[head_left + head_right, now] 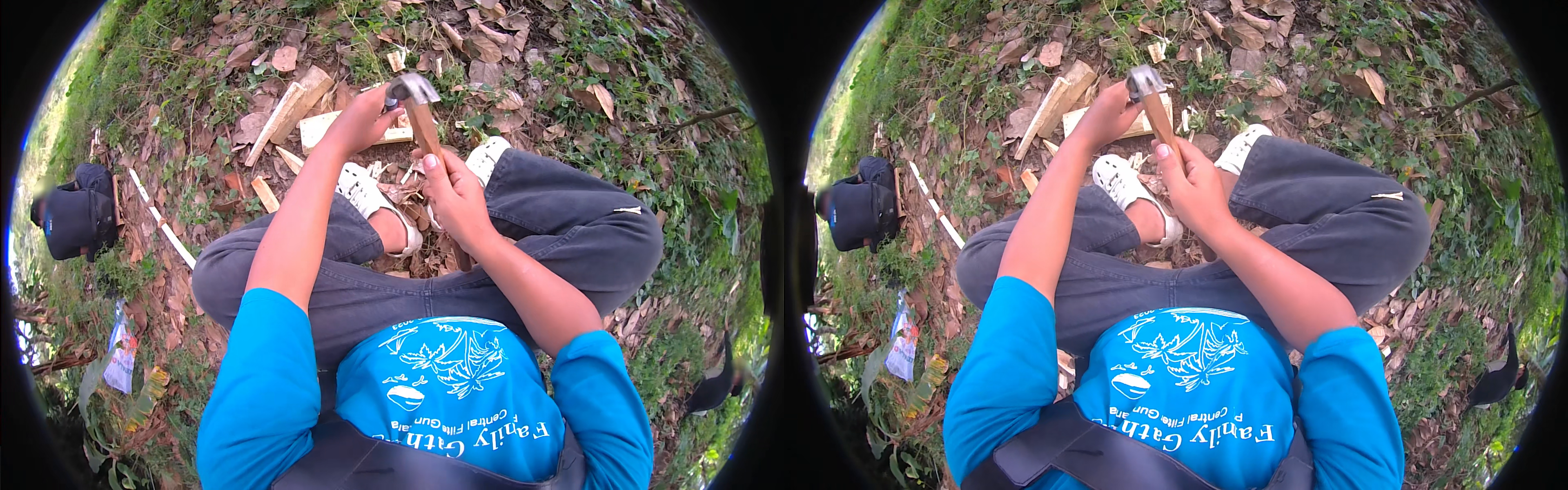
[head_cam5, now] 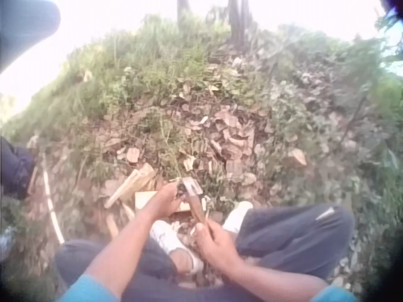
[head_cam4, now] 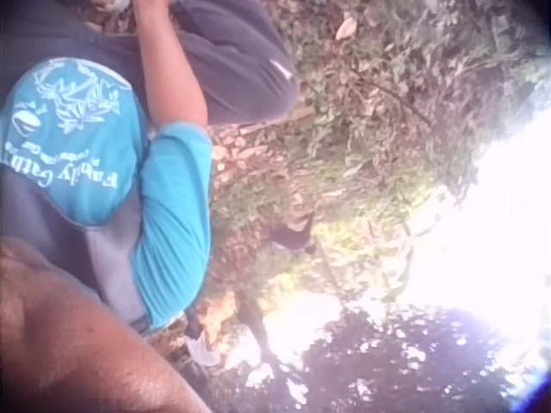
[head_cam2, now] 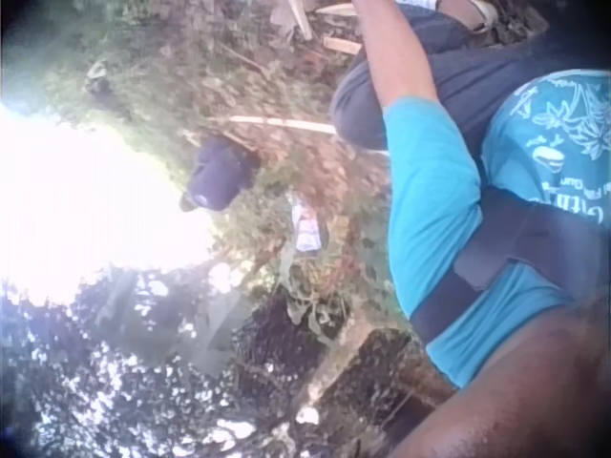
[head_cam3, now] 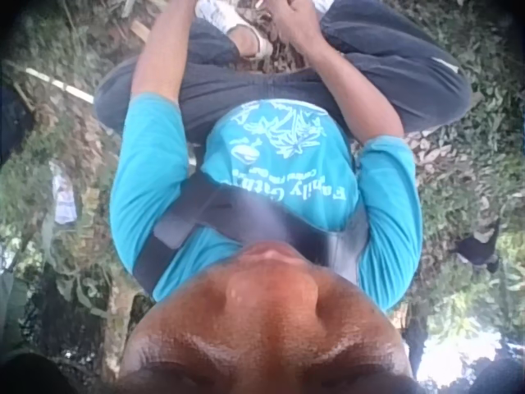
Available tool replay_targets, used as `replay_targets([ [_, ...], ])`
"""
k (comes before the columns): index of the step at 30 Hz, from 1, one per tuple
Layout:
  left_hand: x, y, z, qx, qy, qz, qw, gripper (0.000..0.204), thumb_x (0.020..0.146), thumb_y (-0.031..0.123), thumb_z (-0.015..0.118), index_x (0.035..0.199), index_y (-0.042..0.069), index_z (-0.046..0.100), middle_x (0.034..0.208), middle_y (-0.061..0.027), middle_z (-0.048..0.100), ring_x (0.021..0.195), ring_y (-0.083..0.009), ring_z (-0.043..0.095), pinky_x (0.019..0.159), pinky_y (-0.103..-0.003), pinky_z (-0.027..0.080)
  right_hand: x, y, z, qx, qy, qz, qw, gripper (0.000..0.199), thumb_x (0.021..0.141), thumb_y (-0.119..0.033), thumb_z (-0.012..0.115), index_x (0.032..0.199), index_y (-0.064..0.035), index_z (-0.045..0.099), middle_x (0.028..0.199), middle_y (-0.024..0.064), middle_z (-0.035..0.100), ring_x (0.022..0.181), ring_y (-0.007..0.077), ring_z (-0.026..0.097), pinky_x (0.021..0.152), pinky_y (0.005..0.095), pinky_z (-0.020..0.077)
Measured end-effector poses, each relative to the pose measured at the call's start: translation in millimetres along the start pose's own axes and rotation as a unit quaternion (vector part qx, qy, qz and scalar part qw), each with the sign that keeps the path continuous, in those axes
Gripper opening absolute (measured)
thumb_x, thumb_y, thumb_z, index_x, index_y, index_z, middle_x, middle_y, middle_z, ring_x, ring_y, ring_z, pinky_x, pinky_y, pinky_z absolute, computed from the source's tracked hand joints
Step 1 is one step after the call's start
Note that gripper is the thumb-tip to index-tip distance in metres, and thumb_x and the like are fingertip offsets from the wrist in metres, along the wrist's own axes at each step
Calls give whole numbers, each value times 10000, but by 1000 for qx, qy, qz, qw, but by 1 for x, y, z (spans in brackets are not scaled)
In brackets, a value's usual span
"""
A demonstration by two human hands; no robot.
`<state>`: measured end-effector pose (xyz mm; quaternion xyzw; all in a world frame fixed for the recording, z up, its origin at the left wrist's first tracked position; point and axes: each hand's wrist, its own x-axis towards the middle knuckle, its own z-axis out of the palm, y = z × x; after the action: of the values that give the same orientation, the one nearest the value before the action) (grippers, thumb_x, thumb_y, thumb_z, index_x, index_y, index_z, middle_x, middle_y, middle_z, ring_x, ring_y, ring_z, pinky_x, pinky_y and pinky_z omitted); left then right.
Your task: The person sits cross-legged on the ground and uses a hammer and a chisel to carve a small block of wood. They repeatedly strike the chisel to remove wood shavings and shape the block, occasionally adjusting the wood's position.
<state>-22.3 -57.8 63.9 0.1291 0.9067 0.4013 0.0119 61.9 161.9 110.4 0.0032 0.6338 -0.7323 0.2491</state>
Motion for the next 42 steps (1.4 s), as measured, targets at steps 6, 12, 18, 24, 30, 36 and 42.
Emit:
replay_targets([
  [6,6,17,-11,-16,-37,-20,999,145,955,79,700,1056,43,602,862,-108,672,801,-230,638,753,-367,509,3,-29,-9,96,22,40,994,401,1121,-364,450,1300,-31,583,649,-59,416,432,12,348,392,199,309],
  [12,5,17,-6,-32,-49,-17,998,161,950,83,710,1064,39,604,868,-113,689,824,-229,661,778,-365,517,2,-28,-11,94,37,88,991,407,1119,-372,451,1314,-36,574,648,-59,414,429,12,352,385,199,311],
  [18,4,13,-5,-12,-46,-15,999,163,947,77,711,1064,31,607,882,-131,704,831,-249,688,783,-376,521,3,-27,-11,82,4,52,995,406,1116,-375,460,1317,-39,571,653,-68,405,434,12,348,382,195,310],
  [24,1,12,-5,-13,-35,-8,999,223,935,174,735,1083,52,622,900,-168,688,843,-355,667,752,-424,511,-2,-34,-6,52,13,-12,998,424,1120,-363,458,1328,-8,560,665,-59,427,451,4,348,403,187,299],
  [30,1,8,-1,-6,-8,20,1000,204,939,180,718,1068,52,625,926,-161,699,890,-376,674,777,-431,522,-21,-46,-9,22,5,-181,983,421,1132,-321,420,1360,18,524,684,-50,433,512,-1,359,460,178,293],
  [36,-6,4,0,-26,-31,-18,999,188,933,169,720,1047,48,634,934,-159,702,908,-354,681,783,-422,526,-9,-3,-5,-24,14,-23,999,371,1119,-300,479,1313,5,559,690,-76,410,530,2,339,464,197,279],
  [42,-6,-9,8,-63,-28,-23,997,177,940,161,731,1047,42,655,922,-124,710,850,-266,674,784,-371,529,-15,-31,-2,64,12,-130,989,395,1125,-316,454,1328,10,546,666,-57,421,484,-2,349,436,186,308],
])
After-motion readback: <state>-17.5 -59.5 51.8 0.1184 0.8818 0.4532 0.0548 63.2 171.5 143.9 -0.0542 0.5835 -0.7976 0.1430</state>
